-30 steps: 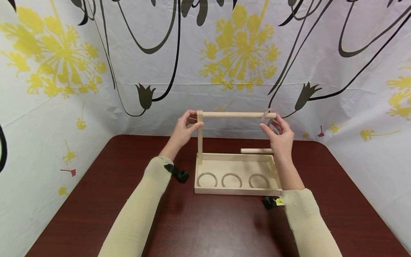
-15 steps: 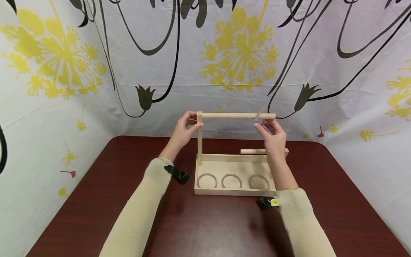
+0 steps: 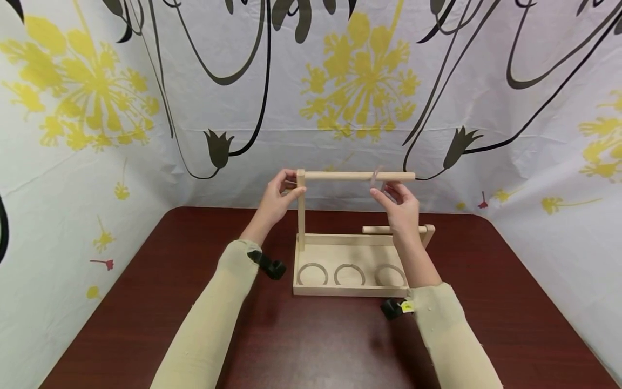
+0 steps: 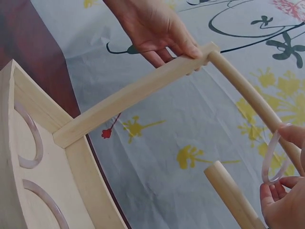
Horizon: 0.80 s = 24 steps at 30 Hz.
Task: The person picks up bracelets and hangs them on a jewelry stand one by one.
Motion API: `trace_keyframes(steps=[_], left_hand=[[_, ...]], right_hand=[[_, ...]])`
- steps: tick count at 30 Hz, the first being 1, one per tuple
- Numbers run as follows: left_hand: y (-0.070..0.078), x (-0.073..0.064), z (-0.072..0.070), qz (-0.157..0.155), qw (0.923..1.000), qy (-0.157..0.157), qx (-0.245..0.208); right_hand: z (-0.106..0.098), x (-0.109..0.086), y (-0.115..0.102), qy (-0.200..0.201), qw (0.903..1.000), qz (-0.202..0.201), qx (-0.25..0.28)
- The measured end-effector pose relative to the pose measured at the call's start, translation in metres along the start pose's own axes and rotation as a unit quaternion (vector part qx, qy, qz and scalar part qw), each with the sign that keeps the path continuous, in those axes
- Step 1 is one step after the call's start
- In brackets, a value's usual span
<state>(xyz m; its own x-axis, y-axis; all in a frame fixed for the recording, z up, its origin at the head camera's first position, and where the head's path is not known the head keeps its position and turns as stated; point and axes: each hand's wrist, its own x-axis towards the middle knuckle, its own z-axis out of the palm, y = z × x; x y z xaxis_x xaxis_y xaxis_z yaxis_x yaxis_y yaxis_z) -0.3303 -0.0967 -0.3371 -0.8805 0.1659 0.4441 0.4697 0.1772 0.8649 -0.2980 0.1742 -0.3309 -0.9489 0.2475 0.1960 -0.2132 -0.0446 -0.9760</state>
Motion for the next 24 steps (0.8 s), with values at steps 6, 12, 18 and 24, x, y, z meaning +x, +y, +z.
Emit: trace_keyframes(steps=[6, 12, 18, 24], left_hand=[[0.000, -0.001, 0.000, 0.001, 1.0000, 0.001, 0.000], [0.000, -0.001, 0.001, 0.000, 1.0000, 0.002, 0.000], [0.000, -0.001, 0.001, 0.000, 1.0000, 0.001, -0.004], [0.001, -0.001, 0.000, 0.002, 1.0000, 0.001, 0.002]], right_hand=[[0.006, -0.002, 0.000, -0.015, 0.9998, -0.001, -0.011], [0.011, -0.003, 0.001, -0.029, 0.9995, 0.004, -0.016], [0.015, -0.002, 0.002, -0.036, 0.9992, 0.001, -0.018], [0.017, -0.004, 0.002, -0.046, 0.9985, 0.004, -0.028]])
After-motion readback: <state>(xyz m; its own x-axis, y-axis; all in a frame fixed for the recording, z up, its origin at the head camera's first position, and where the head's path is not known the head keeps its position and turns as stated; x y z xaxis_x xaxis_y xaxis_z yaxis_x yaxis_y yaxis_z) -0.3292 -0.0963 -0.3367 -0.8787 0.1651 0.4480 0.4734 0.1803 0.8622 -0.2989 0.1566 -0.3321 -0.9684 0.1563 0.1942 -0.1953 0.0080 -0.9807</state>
